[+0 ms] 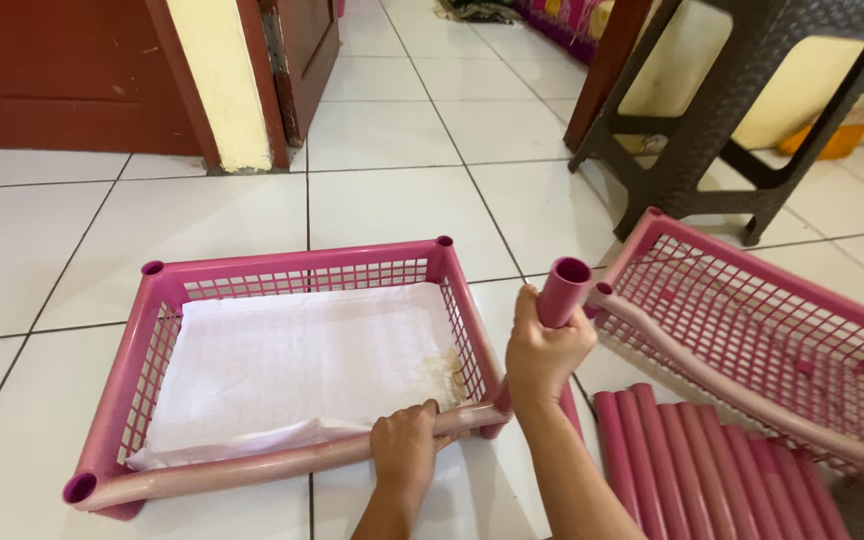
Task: The person assembles a pink plastic shelving unit by inserting cylindrical poles into the base frame and attaching a second basket layer on top. The person aligns and secures the poles and baskets by hand, completing a two-tier structure.
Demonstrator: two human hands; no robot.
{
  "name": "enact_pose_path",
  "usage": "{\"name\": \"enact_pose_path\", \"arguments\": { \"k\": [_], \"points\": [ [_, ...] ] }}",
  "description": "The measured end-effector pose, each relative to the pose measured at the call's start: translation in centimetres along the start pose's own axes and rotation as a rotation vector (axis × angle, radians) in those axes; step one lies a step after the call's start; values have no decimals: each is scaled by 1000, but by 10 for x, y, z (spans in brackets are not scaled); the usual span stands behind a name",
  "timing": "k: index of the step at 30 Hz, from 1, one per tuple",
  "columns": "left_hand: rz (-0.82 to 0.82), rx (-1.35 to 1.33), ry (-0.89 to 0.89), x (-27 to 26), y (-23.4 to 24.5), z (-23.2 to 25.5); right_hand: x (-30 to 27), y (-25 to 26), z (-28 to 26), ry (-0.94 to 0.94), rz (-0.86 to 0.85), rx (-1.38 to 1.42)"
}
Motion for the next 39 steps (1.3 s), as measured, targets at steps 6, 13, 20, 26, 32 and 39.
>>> {"name": "enact_pose_path", "arguments": {
  "k": [6,13,20,26,32,39],
  "points": [
    [-228,-17,-18,-7,20,2,10,5,-4,-175,-245,59],
    [306,229,-135,-46,81,-70,53,55,55,-173,-602,125],
    [295,477,578,-101,166,-207,-30,173,202,-17,-685,-1059],
    [265,176,407,-99,148,-243,-53,196,241,-317,-666,-1144],
    [319,-102,297,-89,111,-193,-3,177,136,-261,-160,-473],
    [269,-317,177,-71,68,-100,17,129,2,-4,-7,466]
  ]
}}
Point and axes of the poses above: each hand's wrist, its own x-axis towards the middle knuckle, its own y-axis out of the back of the hand, z = x × y, the point moved 2 cm from there along x, towards the middle knuckle, and after that the axes turned 3 degrees about -y, right-handed, at the moved point
